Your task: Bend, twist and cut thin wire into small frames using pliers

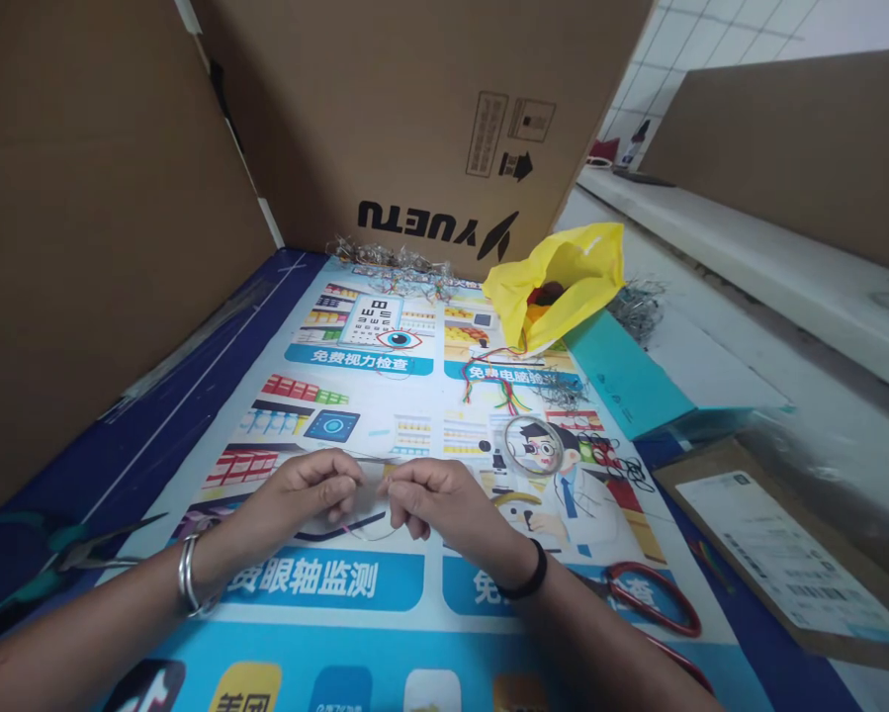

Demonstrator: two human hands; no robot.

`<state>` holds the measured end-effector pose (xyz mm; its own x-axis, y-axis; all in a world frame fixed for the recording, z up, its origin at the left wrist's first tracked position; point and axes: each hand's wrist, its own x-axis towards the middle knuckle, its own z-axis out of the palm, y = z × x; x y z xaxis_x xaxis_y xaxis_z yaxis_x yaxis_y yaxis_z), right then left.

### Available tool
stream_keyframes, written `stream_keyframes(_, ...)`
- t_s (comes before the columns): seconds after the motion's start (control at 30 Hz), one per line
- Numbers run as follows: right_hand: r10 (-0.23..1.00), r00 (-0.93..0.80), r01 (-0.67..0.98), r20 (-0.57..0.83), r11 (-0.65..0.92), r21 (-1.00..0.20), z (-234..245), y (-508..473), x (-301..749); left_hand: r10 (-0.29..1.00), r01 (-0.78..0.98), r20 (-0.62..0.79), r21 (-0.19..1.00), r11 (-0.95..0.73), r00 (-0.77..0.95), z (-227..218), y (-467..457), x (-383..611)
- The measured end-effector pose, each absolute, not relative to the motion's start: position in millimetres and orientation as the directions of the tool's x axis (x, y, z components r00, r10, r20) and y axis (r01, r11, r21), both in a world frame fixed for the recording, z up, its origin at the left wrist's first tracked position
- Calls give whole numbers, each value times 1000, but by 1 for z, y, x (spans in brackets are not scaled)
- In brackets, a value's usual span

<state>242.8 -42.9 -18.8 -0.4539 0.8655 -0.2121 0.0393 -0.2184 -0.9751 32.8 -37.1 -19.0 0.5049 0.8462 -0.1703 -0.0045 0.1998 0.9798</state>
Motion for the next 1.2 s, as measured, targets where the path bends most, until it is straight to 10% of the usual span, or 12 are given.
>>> stream_keyframes(0.4, 858, -506, 320, -85, 96, -943, -17, -44, 240, 818, 107, -170, 985, 133, 550, -18, -36, 32)
stream_keyframes(0.87, 907, -421, 244, -16, 97, -965, -28, -51, 231, 822, -41, -311, 926, 374, 477, -22, -44, 38)
stream_keyframes(1.07, 819, -570, 610, 66, 476, -634, 0, -40, 241, 883, 57, -258, 965, 257, 393, -17, -33, 42)
stream_keyframes(1.2, 871, -492, 811, 17, 465, -354, 23, -42, 285, 924, 3, -174, 983, 184, 341, -5, -19, 52)
